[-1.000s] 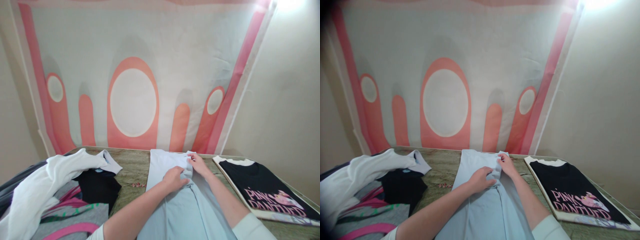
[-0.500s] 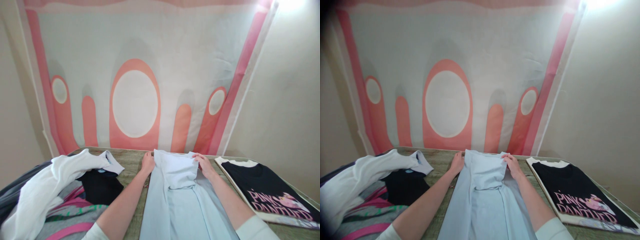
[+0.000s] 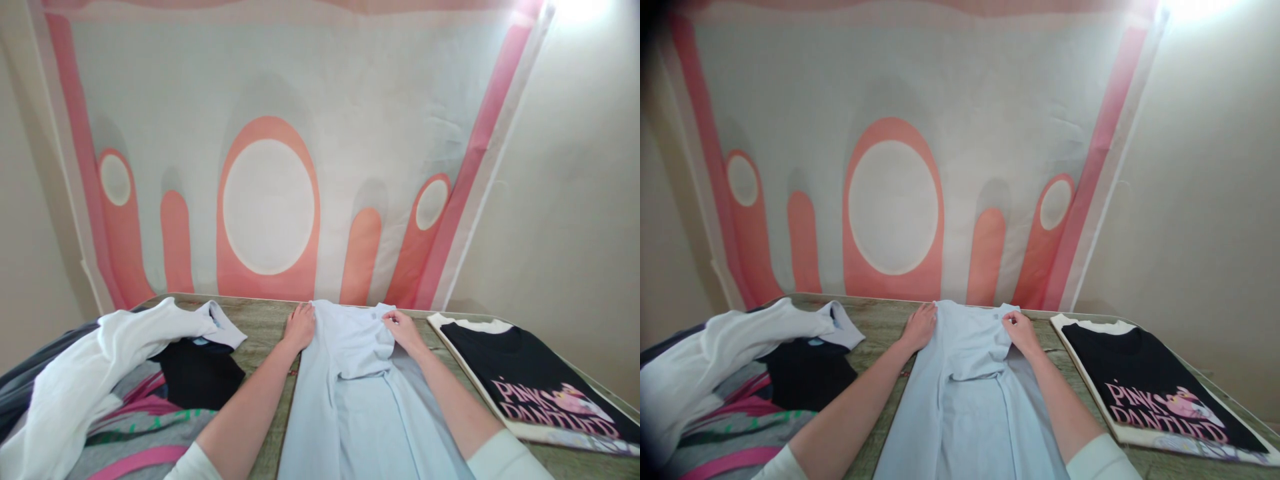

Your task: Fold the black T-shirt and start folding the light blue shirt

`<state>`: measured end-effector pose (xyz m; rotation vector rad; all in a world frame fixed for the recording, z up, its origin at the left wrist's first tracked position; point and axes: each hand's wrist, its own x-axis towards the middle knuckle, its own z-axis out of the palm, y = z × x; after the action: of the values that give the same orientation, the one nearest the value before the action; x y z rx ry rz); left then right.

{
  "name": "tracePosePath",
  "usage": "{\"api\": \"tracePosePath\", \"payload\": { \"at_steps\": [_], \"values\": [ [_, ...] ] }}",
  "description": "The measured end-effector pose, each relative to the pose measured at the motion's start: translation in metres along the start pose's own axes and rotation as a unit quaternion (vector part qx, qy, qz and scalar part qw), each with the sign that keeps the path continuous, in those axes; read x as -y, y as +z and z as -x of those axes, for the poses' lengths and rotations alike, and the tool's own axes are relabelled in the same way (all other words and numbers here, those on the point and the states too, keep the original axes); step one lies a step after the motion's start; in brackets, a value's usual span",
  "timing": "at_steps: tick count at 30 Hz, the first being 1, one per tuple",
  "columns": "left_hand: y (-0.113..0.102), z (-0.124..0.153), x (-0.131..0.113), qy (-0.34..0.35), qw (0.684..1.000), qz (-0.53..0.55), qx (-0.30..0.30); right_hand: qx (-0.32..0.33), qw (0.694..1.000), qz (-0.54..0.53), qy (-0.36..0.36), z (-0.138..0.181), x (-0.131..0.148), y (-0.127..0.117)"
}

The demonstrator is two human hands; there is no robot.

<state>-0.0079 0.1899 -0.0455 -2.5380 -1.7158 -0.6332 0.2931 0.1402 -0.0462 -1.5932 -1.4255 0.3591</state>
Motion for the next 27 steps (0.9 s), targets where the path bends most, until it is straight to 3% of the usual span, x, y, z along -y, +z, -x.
{"api": "tracePosePath", "payload": {
  "at_steps": [8, 14, 20, 25, 27],
  "values": [
    [0.0, -0.01, 0.004, -0.045, 0.995, -0.041, 0.073, -0.011, 1.0, 0.015, 0.014, 0.0, -0.003, -0.005],
    [0.004, -0.013, 0.008, -0.074, 0.994, -0.057, 0.057, -0.009, 0.998, 0.039, 0.052, 0.0, -0.006, -0.006],
    [-0.003, -0.005, 0.003, -0.056, 0.997, -0.055, -0.023, 0.085, 0.99, 0.016, 0.109, 0.001, 0.0, -0.009],
    [-0.014, 0.003, -0.004, 0.024, 1.0, -0.015, 0.003, 0.213, 0.963, -0.057, 0.157, 0.009, 0.015, -0.03],
    [-0.015, 0.005, -0.006, 0.032, 0.999, -0.015, 0.019, 0.279, 0.945, -0.099, 0.142, 0.014, 0.023, -0.04]
  ]
}}
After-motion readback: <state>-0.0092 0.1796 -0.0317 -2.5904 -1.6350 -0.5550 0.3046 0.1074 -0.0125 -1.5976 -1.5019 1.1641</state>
